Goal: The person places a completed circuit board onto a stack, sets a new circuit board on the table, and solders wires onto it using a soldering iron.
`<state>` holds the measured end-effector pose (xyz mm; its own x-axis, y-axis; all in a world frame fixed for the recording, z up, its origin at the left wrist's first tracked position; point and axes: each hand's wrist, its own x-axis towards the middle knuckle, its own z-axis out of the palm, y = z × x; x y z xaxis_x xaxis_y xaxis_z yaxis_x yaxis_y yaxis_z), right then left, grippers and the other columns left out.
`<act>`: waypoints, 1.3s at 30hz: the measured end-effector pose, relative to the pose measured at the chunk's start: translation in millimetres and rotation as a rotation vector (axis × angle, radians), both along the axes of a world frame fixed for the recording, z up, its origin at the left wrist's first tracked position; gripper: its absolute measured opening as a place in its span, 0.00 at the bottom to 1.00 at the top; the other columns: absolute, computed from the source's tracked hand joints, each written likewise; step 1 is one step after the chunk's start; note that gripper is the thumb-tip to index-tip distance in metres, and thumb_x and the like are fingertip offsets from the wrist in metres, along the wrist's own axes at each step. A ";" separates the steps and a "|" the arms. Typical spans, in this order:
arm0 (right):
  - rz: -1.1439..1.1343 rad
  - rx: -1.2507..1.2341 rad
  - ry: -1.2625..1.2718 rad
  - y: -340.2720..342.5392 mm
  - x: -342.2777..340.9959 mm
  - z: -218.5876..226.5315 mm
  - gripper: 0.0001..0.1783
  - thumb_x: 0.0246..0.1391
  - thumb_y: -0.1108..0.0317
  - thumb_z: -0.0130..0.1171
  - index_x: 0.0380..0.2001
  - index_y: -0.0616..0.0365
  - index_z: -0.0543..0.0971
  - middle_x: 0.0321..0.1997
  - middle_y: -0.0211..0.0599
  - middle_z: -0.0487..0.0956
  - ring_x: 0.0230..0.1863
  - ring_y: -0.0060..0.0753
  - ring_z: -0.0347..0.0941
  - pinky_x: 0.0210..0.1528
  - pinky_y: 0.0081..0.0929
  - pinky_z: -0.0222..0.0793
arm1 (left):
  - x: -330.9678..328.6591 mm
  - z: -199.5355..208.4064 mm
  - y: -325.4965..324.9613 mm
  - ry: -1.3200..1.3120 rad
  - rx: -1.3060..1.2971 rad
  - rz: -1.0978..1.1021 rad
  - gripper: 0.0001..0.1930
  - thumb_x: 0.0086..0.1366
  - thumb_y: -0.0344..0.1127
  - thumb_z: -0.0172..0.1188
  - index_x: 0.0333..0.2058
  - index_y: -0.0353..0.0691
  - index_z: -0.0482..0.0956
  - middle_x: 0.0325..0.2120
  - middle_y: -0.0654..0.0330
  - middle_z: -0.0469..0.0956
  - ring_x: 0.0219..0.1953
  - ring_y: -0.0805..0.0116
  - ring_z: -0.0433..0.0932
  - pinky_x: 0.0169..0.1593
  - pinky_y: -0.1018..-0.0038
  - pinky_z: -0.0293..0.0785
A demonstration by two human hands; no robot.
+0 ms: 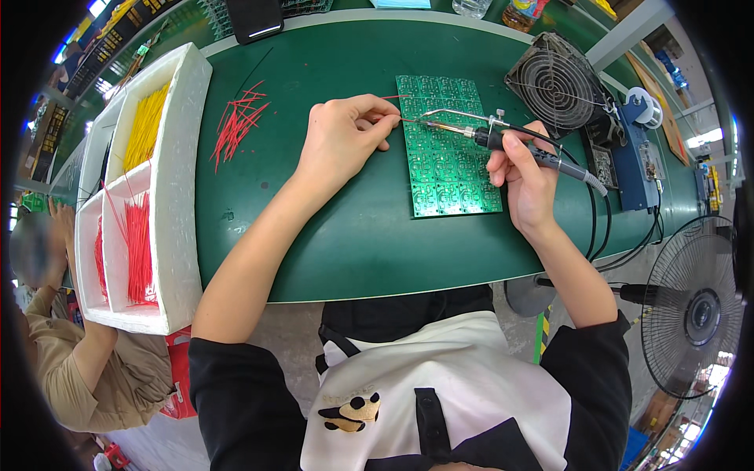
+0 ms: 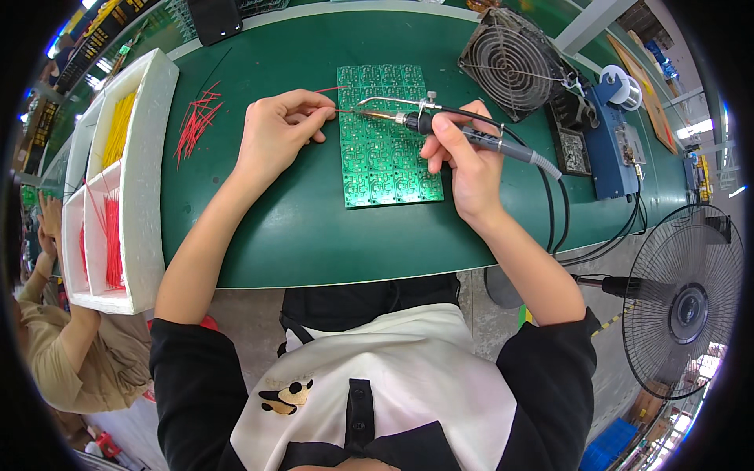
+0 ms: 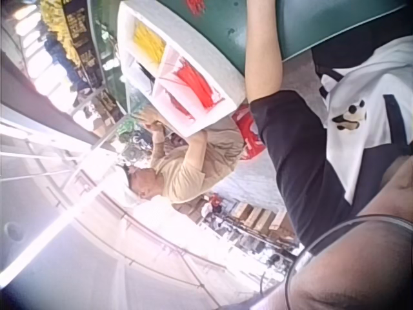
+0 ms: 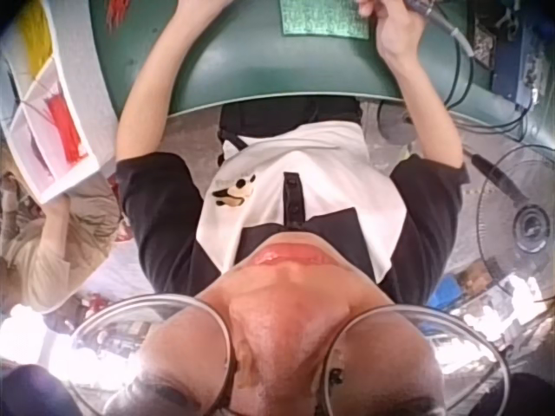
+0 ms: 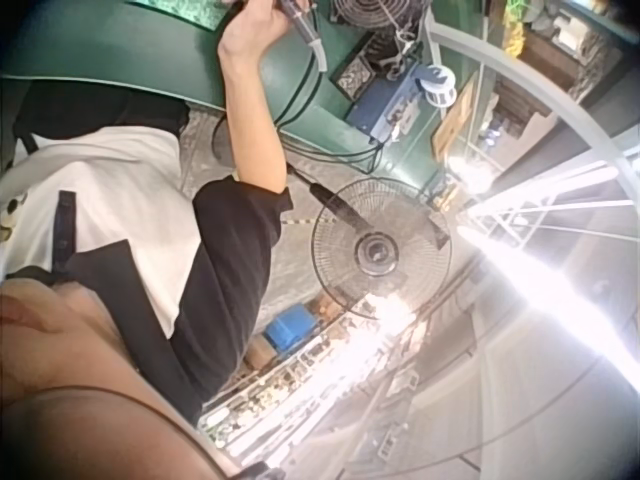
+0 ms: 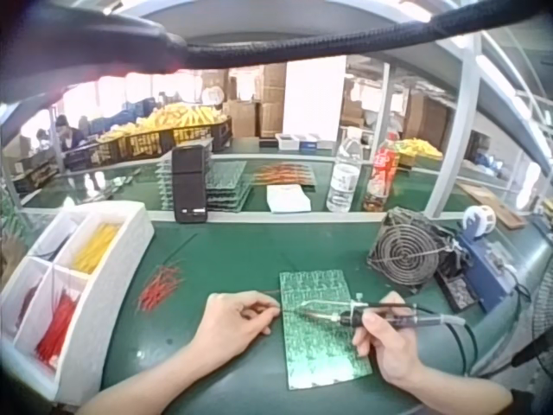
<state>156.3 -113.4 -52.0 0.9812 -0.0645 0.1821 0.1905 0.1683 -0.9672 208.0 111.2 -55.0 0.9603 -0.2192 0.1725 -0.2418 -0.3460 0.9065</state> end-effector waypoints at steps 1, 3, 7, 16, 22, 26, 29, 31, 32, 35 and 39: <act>0.002 0.001 0.001 0.2 0.3 -0.9 0.10 0.52 0.65 0.55 0.27 0.57 0.66 0.18 0.38 0.73 0.14 0.20 0.65 0.17 0.14 0.60 | -0.2 -0.2 0.6 0.006 0.007 0.002 0.06 0.56 0.26 0.56 0.32 0.32 0.79 0.24 0.59 0.79 0.21 0.79 0.76 0.26 0.85 0.72; 0.042 0.030 -0.008 -1.1 0.3 -1.3 0.10 0.53 0.66 0.55 0.27 0.57 0.66 0.18 0.38 0.73 0.14 0.20 0.65 0.17 0.15 0.60 | 0.1 -0.7 0.9 0.003 0.004 0.000 0.06 0.56 0.26 0.56 0.32 0.32 0.79 0.24 0.59 0.79 0.21 0.79 0.76 0.25 0.85 0.72; 0.002 0.100 -0.020 -3.3 2.0 0.0 0.09 0.53 0.66 0.54 0.27 0.57 0.65 0.18 0.38 0.73 0.14 0.21 0.65 0.18 0.16 0.61 | 2.1 -1.9 0.5 -0.006 -0.014 -0.008 0.06 0.56 0.26 0.56 0.32 0.32 0.79 0.24 0.59 0.79 0.21 0.78 0.76 0.26 0.85 0.72; -0.356 0.078 -0.232 -24.7 -0.7 13.1 0.06 0.55 0.68 0.52 0.32 0.58 0.69 0.19 0.36 0.73 0.17 0.20 0.65 0.19 0.15 0.61 | -1.8 17.0 20.6 -0.606 0.402 0.137 0.09 0.52 0.37 0.61 0.31 0.39 0.79 0.22 0.61 0.76 0.19 0.69 0.74 0.23 0.76 0.68; -0.813 -0.463 -0.453 -99.5 -67.5 24.4 0.07 0.55 0.70 0.52 0.34 0.62 0.71 0.25 0.35 0.75 0.22 0.20 0.68 0.25 0.14 0.64 | -19.7 68.0 90.6 -0.342 0.769 0.426 0.06 0.52 0.38 0.58 0.24 0.43 0.77 0.22 0.61 0.77 0.26 0.60 0.77 0.30 0.67 0.71; -1.017 -0.395 -0.559 -181.8 -116.1 25.2 0.07 0.55 0.70 0.52 0.32 0.64 0.70 0.26 0.36 0.76 0.22 0.20 0.68 0.26 0.15 0.65 | -24.5 41.9 116.9 -0.300 0.930 0.483 0.08 0.53 0.37 0.58 0.26 0.40 0.75 0.25 0.57 0.76 0.28 0.56 0.76 0.32 0.64 0.71; -1.058 -0.364 -0.469 -182.8 -111.3 13.1 0.07 0.55 0.70 0.52 0.31 0.63 0.69 0.23 0.38 0.74 0.23 0.20 0.67 0.25 0.17 0.65 | -22.7 21.1 125.5 -0.240 1.021 0.519 0.08 0.53 0.36 0.59 0.26 0.38 0.74 0.25 0.54 0.75 0.28 0.53 0.75 0.32 0.62 0.71; -1.063 -0.538 -0.343 -184.0 -112.3 1.7 0.08 0.54 0.69 0.53 0.30 0.62 0.69 0.23 0.36 0.74 0.22 0.19 0.67 0.25 0.16 0.63 | -16.8 13.5 129.1 -0.244 0.982 0.567 0.06 0.53 0.34 0.58 0.26 0.39 0.74 0.24 0.55 0.74 0.28 0.53 0.75 0.32 0.61 0.70; -1.017 -0.576 -0.264 -187.6 -114.1 -5.6 0.08 0.54 0.68 0.54 0.30 0.62 0.70 0.23 0.35 0.74 0.21 0.18 0.66 0.26 0.15 0.63 | -17.0 13.4 130.2 -0.249 0.978 0.563 0.06 0.53 0.34 0.58 0.26 0.39 0.74 0.24 0.55 0.74 0.28 0.53 0.75 0.32 0.61 0.70; -0.991 -0.566 -0.103 -177.8 -113.8 -15.0 0.09 0.54 0.67 0.55 0.30 0.61 0.70 0.22 0.33 0.74 0.20 0.18 0.66 0.26 0.15 0.62 | -18.9 21.5 125.9 -0.253 0.973 0.532 0.05 0.53 0.34 0.58 0.25 0.41 0.74 0.24 0.57 0.74 0.28 0.54 0.75 0.31 0.62 0.70; -1.013 -0.544 -0.299 -172.1 -112.1 -8.9 0.10 0.54 0.65 0.55 0.29 0.60 0.71 0.22 0.33 0.74 0.21 0.18 0.66 0.26 0.15 0.62 | -23.4 27.1 123.9 -0.372 0.904 0.616 0.04 0.53 0.34 0.58 0.23 0.42 0.74 0.22 0.58 0.75 0.28 0.57 0.75 0.30 0.64 0.70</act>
